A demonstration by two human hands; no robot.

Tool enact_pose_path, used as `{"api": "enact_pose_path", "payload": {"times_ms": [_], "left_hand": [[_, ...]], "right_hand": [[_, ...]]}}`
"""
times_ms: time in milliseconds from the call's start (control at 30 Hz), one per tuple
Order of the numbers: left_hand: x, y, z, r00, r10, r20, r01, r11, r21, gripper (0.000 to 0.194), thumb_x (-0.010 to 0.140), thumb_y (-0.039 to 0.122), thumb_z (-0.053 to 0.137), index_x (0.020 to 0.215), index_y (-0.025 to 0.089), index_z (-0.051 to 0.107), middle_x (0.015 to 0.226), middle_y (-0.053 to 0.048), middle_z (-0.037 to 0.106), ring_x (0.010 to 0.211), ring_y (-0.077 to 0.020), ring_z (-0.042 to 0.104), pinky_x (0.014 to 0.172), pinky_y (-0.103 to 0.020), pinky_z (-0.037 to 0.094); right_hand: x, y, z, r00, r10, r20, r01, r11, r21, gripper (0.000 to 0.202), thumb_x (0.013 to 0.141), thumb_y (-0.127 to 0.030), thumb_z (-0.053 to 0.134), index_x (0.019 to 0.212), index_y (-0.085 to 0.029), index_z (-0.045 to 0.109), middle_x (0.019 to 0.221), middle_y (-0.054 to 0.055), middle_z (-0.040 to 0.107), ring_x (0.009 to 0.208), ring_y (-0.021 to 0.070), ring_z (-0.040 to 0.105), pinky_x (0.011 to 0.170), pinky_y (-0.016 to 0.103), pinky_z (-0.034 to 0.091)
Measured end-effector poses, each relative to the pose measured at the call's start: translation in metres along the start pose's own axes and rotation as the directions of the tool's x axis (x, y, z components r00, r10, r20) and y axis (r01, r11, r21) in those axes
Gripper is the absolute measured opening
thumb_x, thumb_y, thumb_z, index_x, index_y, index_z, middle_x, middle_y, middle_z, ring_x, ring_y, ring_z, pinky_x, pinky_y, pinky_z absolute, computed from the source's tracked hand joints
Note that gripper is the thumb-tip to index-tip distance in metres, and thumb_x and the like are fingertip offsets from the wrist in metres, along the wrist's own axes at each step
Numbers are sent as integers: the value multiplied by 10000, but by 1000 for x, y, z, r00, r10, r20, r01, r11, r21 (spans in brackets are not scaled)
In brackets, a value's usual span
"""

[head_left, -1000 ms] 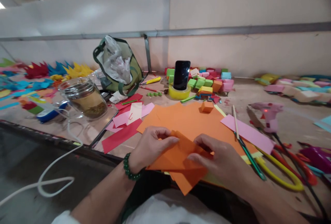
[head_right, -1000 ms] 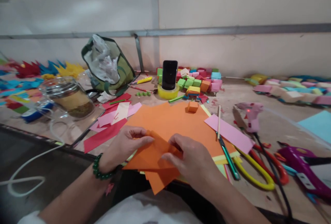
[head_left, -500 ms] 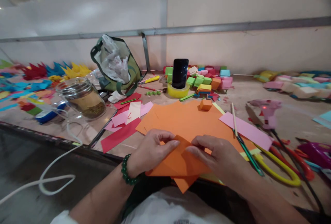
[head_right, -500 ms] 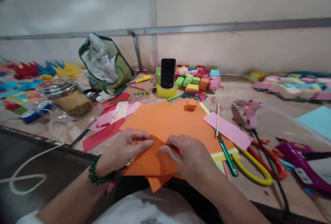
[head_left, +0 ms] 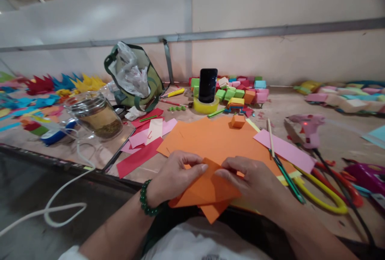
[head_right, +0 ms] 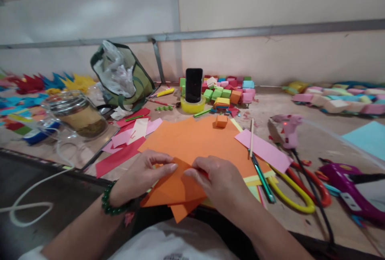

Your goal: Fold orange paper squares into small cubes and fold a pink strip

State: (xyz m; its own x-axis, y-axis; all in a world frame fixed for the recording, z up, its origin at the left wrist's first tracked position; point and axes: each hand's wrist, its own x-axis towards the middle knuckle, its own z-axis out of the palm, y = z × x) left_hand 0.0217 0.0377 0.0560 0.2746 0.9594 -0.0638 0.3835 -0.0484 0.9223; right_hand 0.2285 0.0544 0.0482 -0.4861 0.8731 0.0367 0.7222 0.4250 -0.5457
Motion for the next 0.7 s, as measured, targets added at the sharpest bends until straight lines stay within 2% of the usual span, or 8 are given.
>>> {"api": "enact_pose_path", "payload": {"times_ms": [167,333,400,467,533,600,633,700], "left_hand": [[3,-1,-2,999,26,20,-26,999,-21,274,832,290,523,611,128,509,587,33,409,579,-77,366,519,-177,308],[22,-5,-13,998,58,-7,-57,998,39,304,834,332,521,607,132,488,580,40,383,560,-77,343,496,-194,276],[33,-6,-17,997,80,-5,-80,992,100,324,837,329,517,580,136,478,555,46,363,539,-76,334,491,-202,273],[43,-7,-16,995,99,-7,-94,964,247,291,839,302,520,604,132,535,546,41,409,541,-87,382,517,-213,305],[51,-10,-12,991,128,-26,-103,887,450,164,830,262,544,807,134,645,638,13,548,623,-124,487,593,-239,372],[51,-12,-4,975,220,-37,-145,750,645,299,827,204,546,1113,147,614,902,-57,652,814,-183,556,723,-298,419],[49,-12,0,960,280,-16,-184,671,719,377,832,173,530,1207,154,565,1035,-90,644,908,-208,552,783,-333,417],[39,-13,9,925,370,90,-288,524,802,379,845,119,481,1210,175,567,1148,-104,614,999,-233,523,838,-380,389]], "right_hand": [[2,0,-3,999,39,12,-39,998,40,376,886,-479,480,663,-192,576,626,-9,583,600,129,488,565,250,333],[6,5,-15,995,82,50,-88,989,121,363,868,-482,488,686,-186,595,628,-21,594,592,114,479,552,240,331],[9,7,-17,992,116,46,-119,988,96,366,874,-472,470,681,-184,587,603,-24,572,567,111,460,535,241,315],[13,10,-16,988,154,30,-155,987,41,360,875,-460,466,673,-184,579,581,-24,555,548,111,450,523,244,294],[17,12,-11,980,200,11,-200,979,-39,332,873,-431,478,676,-185,584,595,-12,575,557,117,474,528,246,283],[22,15,-6,967,254,1,-251,959,-131,295,868,-392,493,683,-186,597,635,9,617,590,131,515,540,248,279],[23,16,-3,961,275,1,-271,947,-172,282,866,-376,497,686,-186,603,656,20,635,608,139,533,544,250,277],[25,18,2,954,301,5,-292,928,-233,265,862,-358,501,692,-187,613,689,38,661,637,153,557,547,253,274]]}}
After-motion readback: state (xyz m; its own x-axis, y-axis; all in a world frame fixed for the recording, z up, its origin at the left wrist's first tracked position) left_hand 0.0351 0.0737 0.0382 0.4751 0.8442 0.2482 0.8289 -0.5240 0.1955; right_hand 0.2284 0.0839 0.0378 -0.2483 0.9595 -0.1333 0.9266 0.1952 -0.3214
